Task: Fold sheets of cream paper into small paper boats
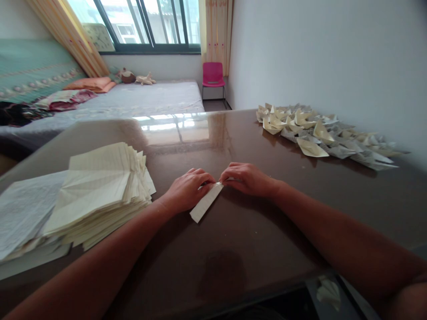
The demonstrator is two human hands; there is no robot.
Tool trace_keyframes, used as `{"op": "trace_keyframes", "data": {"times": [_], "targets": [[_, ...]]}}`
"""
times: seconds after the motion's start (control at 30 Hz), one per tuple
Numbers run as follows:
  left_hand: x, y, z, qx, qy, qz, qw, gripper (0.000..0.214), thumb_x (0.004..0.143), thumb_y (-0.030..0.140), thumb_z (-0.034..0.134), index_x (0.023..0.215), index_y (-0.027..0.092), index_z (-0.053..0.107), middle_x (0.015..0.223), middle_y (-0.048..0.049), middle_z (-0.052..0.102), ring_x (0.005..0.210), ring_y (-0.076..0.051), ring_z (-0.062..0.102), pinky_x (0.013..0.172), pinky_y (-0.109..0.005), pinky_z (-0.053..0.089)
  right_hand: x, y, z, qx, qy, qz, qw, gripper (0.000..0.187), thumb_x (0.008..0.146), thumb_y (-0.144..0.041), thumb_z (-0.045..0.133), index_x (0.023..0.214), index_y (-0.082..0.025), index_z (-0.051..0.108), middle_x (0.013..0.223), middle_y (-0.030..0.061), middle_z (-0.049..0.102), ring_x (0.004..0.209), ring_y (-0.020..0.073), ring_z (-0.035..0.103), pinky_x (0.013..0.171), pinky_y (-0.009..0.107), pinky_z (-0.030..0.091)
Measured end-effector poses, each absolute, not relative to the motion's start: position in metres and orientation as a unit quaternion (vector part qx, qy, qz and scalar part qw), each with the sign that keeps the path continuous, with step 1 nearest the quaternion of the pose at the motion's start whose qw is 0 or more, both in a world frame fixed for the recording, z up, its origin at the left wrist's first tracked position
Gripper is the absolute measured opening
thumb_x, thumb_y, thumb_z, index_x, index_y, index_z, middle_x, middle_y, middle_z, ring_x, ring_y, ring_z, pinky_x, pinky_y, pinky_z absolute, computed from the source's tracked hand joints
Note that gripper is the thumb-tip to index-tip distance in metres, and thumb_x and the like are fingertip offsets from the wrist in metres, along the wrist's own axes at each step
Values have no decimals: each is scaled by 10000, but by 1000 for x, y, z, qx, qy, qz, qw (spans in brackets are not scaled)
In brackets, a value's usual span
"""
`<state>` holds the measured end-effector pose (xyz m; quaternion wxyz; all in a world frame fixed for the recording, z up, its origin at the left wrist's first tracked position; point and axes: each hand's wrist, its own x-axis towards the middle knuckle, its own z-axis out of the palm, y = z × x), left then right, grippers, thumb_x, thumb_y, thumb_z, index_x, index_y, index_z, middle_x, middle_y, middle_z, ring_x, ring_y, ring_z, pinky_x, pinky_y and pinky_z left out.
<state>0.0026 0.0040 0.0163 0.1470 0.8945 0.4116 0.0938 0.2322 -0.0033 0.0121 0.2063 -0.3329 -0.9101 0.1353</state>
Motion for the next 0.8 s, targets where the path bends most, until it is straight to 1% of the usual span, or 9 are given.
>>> {"op": "trace_keyframes", "data": {"times": [0.13, 0.3, 0.4, 0.5, 0.6, 0.8], "targets": [[2, 5, 18, 895, 409, 84, 157, 309, 923, 425, 409, 1007, 274, 664, 985, -23, 643, 981, -196, 555, 853, -312, 444, 232, -5, 15, -323, -913, 120, 217, 216, 947, -265, 441, 963, -196, 645, 917, 59, 667, 889, 167, 571, 802, 271, 430], [1, 8, 19, 892, 407, 77, 183, 217, 877, 370, 483, 898, 241, 657, 873, -9, 645, 879, -184, 566, 782, -289, 447, 232, -5, 15, -314, -924, 114, 187, 217, 949, -265, 442, 969, -200, 648, 908, 55, 664, 895, 166, 570, 803, 267, 423], [1, 9, 19, 891, 408, 70, 186, 195, 858, 347, 493, 848, 225, 646, 854, -12, 642, 857, -185, 565, 769, -291, 439, 231, -5, 14, -313, -927, 112, 172, 208, 947, -255, 449, 961, -202, 650, 882, 47, 659, 889, 163, 571, 796, 258, 421], [1, 8, 19, 889, 413, 74, 181, 216, 867, 344, 464, 914, 239, 648, 903, -10, 656, 877, -186, 574, 774, -290, 433, 231, -4, 13, -310, -927, 99, 187, 206, 946, -260, 453, 946, -193, 649, 868, 54, 657, 866, 162, 572, 781, 258, 424], [1, 6, 20, 882, 425, 75, 189, 263, 877, 381, 445, 1002, 278, 652, 942, 3, 671, 873, -182, 595, 741, -273, 426, 231, -5, 15, -303, -925, 82, 214, 205, 944, -273, 460, 935, -182, 644, 860, 64, 665, 858, 169, 571, 771, 266, 429], [-1, 7, 26, 868, 441, 56, 222, 329, 878, 466, 423, 930, 258, 673, 824, 8, 687, 752, -165, 611, 642, -245, 402, 229, -7, 17, -291, -925, 58, 235, 202, 945, -270, 458, 904, -185, 636, 850, 63, 676, 852, 172, 568, 768, 276, 434]]}}
